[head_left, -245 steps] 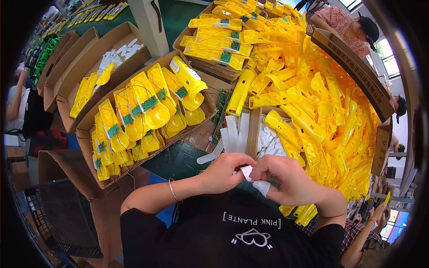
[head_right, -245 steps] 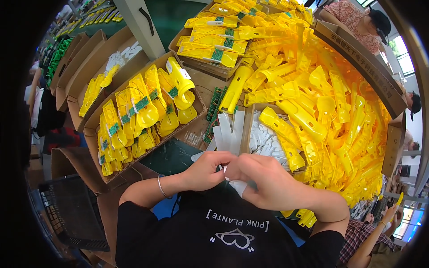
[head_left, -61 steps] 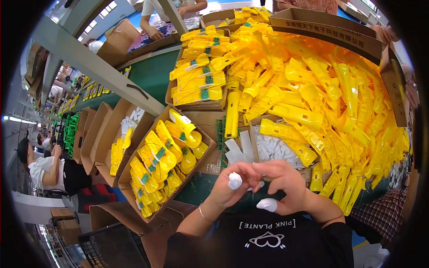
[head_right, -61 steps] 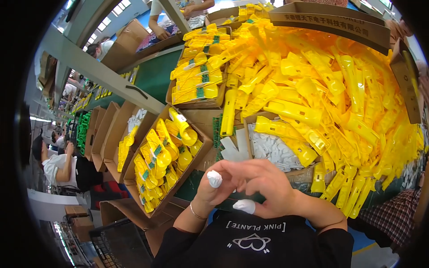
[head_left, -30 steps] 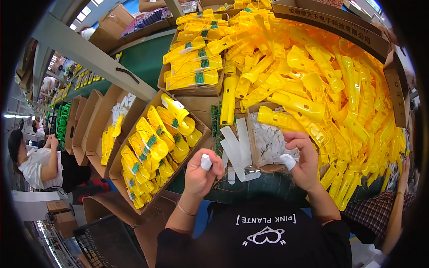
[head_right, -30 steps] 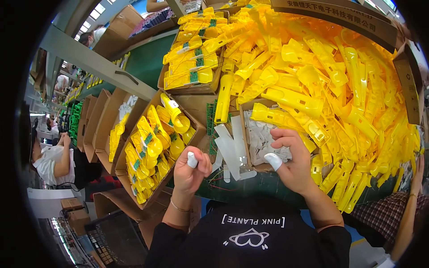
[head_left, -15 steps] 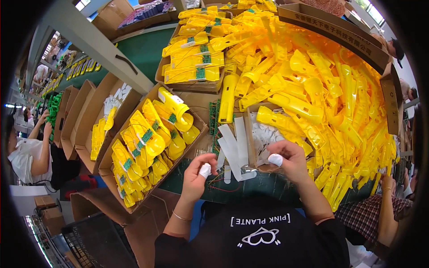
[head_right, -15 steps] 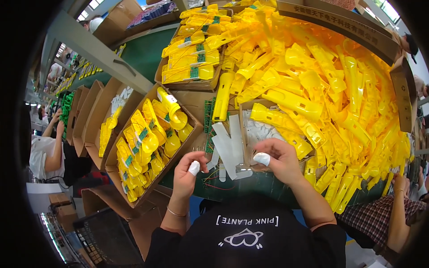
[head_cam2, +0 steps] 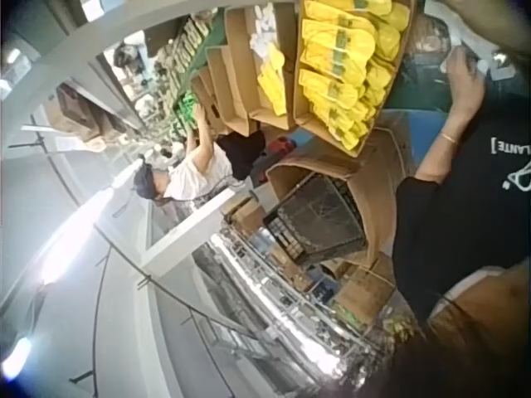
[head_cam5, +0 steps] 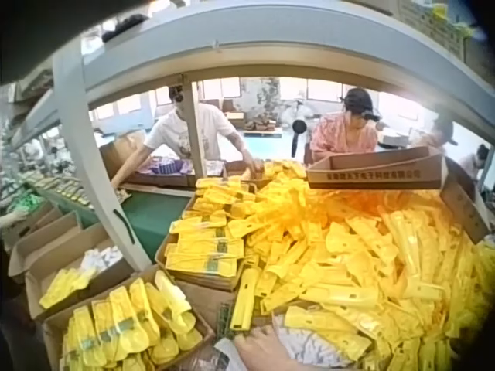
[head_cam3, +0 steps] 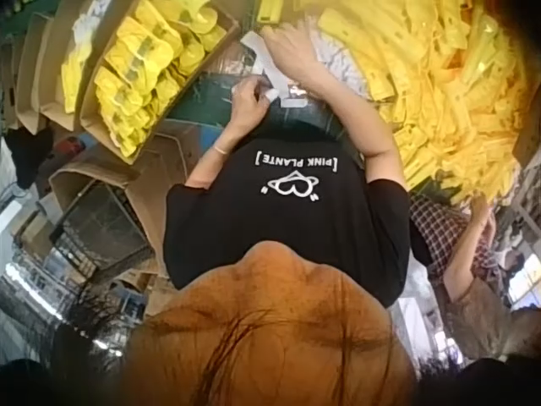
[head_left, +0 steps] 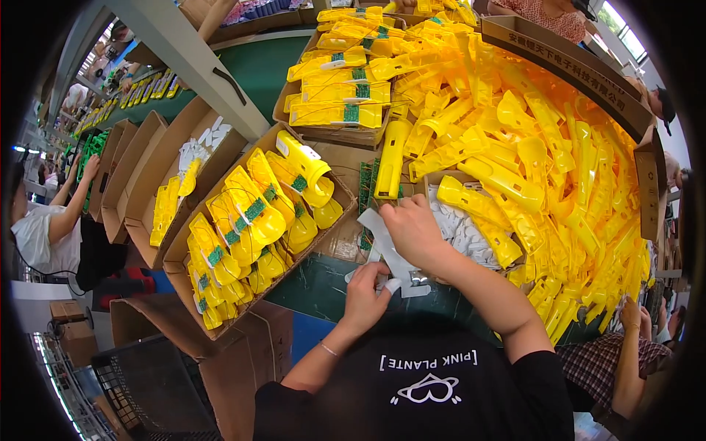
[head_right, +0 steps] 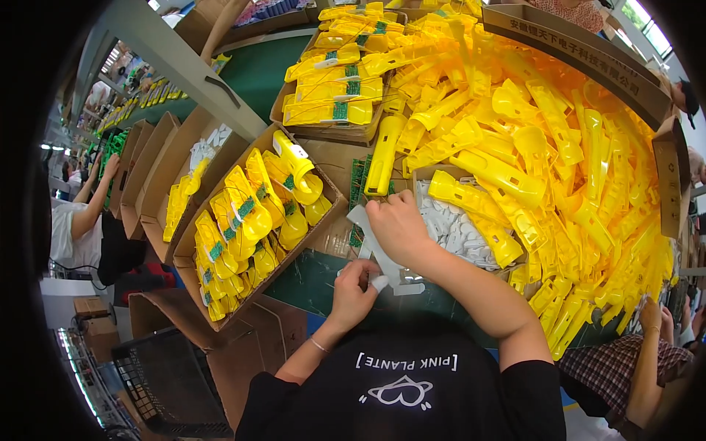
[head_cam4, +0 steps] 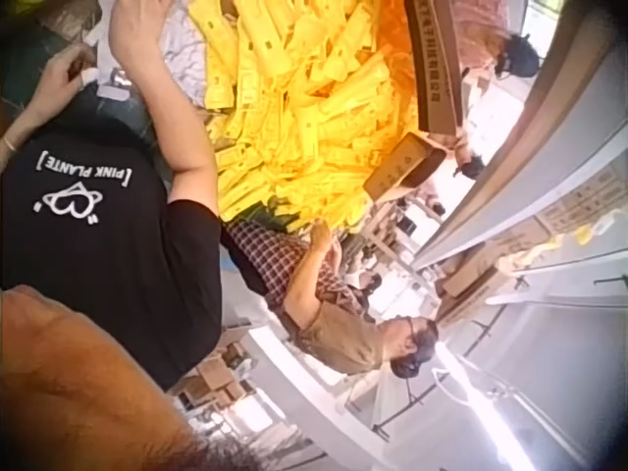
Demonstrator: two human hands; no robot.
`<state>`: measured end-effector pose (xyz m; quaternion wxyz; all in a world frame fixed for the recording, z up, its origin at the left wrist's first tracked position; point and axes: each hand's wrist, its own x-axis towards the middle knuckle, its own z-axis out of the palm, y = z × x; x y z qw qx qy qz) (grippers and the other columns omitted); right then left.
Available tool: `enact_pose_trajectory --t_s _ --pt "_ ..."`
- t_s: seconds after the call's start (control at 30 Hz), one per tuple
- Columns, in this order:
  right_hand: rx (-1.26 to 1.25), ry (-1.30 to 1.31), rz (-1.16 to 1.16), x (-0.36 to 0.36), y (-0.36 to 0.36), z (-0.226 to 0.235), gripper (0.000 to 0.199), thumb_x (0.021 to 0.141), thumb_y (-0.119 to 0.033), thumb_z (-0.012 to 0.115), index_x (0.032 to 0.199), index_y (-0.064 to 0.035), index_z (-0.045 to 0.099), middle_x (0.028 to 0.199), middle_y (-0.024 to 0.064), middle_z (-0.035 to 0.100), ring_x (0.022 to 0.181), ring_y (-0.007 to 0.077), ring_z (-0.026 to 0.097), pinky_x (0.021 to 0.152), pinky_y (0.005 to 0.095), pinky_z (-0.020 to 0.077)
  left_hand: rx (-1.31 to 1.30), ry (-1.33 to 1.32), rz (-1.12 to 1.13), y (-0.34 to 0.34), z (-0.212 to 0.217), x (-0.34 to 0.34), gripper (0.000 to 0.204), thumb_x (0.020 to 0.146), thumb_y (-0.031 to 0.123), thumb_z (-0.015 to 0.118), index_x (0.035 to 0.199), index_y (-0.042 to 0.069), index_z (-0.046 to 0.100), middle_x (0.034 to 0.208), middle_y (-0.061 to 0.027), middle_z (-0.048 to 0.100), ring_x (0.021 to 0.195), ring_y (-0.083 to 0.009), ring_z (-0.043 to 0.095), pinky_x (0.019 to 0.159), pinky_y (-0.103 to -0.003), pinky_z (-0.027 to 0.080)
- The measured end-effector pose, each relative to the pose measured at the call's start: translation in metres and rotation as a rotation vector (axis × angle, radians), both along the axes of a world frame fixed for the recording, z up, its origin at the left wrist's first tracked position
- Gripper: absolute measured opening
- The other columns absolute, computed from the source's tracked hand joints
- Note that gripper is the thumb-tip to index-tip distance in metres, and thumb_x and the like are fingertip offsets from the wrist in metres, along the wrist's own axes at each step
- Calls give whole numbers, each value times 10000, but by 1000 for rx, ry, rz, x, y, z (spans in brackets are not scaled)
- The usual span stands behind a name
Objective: Wrapping small electronic components with white tape/strips and placing them into yellow plastic housings at a factory workbench.
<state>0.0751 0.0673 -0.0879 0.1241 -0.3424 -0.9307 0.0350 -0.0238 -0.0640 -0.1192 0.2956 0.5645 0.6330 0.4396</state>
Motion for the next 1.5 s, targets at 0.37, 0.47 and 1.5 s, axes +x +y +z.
enact_pose_trajectory --t_s 0.37,0.47,1.5 --pt "-551 824 -286 34 27 39 178 754 -78 666 777 -28 496 733 30 539 702 117 515 664 252 435 71 -225 222 25 8 -12 114 756 6 616 841 14 540 756 -10 534 678 -71 488 629 -209 418" --pt "-574 901 -315 51 36 43 148 784 -47 632 830 -30 492 773 -2 517 718 77 493 669 216 419 185 -152 253 25 13 -32 103 783 -8 588 874 0 540 801 -20 539 713 -75 495 656 -206 418" --pt "-958 1186 -333 88 -24 48 251 786 38 567 981 -43 431 847 6 498 754 66 504 692 187 422 -293 -506 -145 67 5 28 409 781 95 629 1136 -28 467 930 -79 577 870 -148 563 803 -281 452"
